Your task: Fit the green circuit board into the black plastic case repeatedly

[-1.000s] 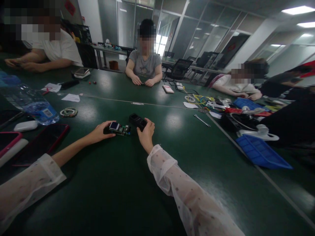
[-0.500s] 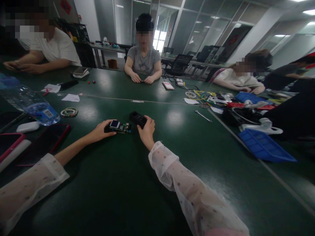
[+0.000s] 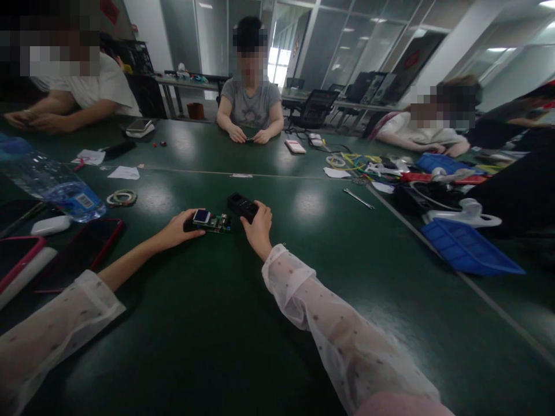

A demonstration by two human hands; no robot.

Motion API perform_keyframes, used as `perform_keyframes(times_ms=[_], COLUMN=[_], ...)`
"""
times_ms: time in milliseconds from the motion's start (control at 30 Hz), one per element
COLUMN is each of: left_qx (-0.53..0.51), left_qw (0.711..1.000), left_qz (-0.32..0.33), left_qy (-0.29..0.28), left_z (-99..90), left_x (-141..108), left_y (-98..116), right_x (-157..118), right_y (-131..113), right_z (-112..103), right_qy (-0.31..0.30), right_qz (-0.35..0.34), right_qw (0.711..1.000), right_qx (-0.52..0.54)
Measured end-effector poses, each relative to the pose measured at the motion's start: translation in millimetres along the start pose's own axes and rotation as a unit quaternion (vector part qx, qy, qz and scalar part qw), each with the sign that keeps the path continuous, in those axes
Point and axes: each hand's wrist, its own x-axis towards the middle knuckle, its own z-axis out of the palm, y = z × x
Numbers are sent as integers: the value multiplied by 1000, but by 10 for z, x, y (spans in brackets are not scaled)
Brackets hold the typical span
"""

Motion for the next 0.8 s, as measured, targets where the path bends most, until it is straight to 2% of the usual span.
perform_keyframes(times_ms=[367, 567, 700, 800], left_qx=[-6, -2, 9, 8], left_qw=[1000, 1000, 1000, 1000], left_qz=[-9, 0, 5, 7], left_qy=[-1, 1, 11, 15], left_z=[8, 4, 14, 29], left_x=[-3, 5, 10, 13], left_y=[-8, -18, -28, -50], right_x=[9, -1, -57, -115], right_y=[15, 18, -118, -257], right_z=[1, 5, -67, -144], right_qy=[-5, 11, 25, 3], right_qz=[-6, -14, -77, -141], right_qw=[1000, 997, 992, 983], right_qx=[14, 70, 101, 113])
